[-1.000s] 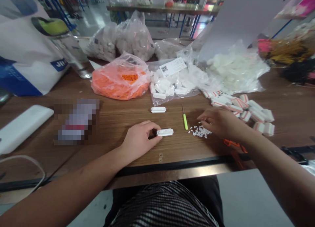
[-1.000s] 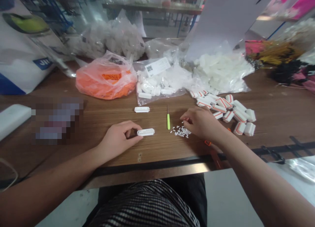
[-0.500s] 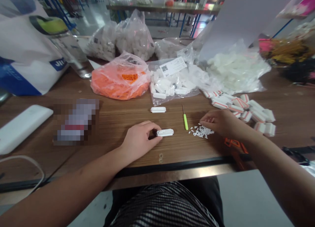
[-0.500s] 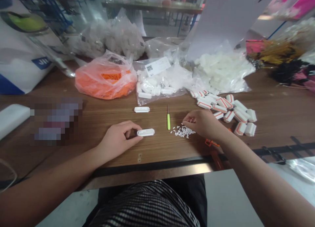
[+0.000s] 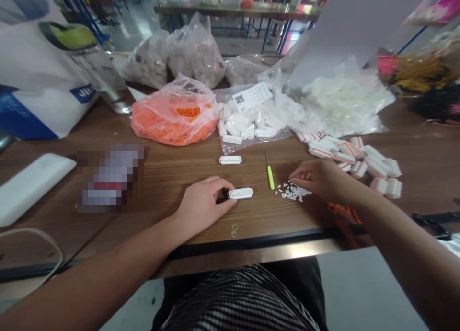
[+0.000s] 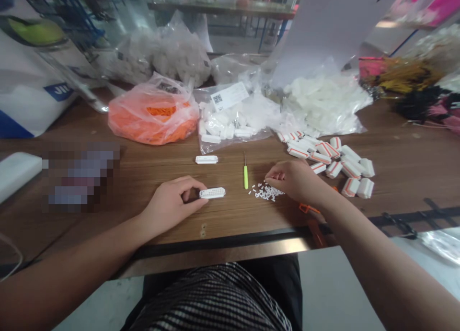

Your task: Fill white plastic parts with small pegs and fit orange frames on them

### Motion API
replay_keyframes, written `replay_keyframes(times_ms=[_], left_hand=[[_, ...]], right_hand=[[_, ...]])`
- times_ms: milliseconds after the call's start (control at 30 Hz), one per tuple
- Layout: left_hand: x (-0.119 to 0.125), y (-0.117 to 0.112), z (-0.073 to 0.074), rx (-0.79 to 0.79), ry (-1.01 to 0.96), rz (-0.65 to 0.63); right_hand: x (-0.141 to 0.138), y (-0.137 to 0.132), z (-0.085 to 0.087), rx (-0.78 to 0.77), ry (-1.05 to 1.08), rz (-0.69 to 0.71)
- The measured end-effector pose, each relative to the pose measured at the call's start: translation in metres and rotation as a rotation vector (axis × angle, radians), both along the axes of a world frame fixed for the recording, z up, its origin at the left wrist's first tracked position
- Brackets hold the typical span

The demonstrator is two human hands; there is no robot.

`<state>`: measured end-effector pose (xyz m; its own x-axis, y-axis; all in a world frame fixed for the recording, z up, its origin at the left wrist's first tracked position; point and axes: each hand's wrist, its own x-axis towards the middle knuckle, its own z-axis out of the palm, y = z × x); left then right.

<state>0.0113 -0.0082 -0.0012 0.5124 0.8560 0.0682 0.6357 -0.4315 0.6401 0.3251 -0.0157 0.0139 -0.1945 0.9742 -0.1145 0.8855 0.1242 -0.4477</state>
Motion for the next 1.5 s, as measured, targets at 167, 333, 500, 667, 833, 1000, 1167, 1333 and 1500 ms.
replay_keyframes(times_ms=[167,333,500,667,833,1000,1167,1333,1500], left_hand=[[0.000,0.000,-0.001,-0.003,0.002,0.000],[0.000,-0.001,0.000,-0.005,0.007,0.000],[0.000,0.000,0.000,0.000,-0.001,-0.005],[0.000,-0.001,0.001,0.002,-0.003,-0.004],[0.001,-0.001,0.002,-0.018,-0.001,0.005],[0.000,0.000,0.001,-0.009,0.004,0.002],[-0.001,0.000,-0.001,-0.004,0.001,-0.005],[0.000,0.000,0.000,0.006,0.004,-0.007],[0.000,-0.001,0.000,0.008,0.004,-0.005]], right_hand=[[-0.004,0.001,0.000,0.069,-0.009,0.027],[-0.011,-0.003,0.010,0.099,-0.159,-0.074],[-0.021,-0.005,0.010,0.161,-0.292,0.004],[-0.018,-0.004,0.005,0.190,-0.268,0.101],[-0.011,-0.006,0.010,0.183,-0.171,0.066],[-0.014,-0.007,0.009,0.154,-0.249,0.043],[-0.015,-0.003,0.004,0.186,-0.280,0.106],[-0.014,-0.004,0.007,0.183,-0.265,0.116],[-0.017,-0.010,0.005,0.199,-0.229,-0.030]])
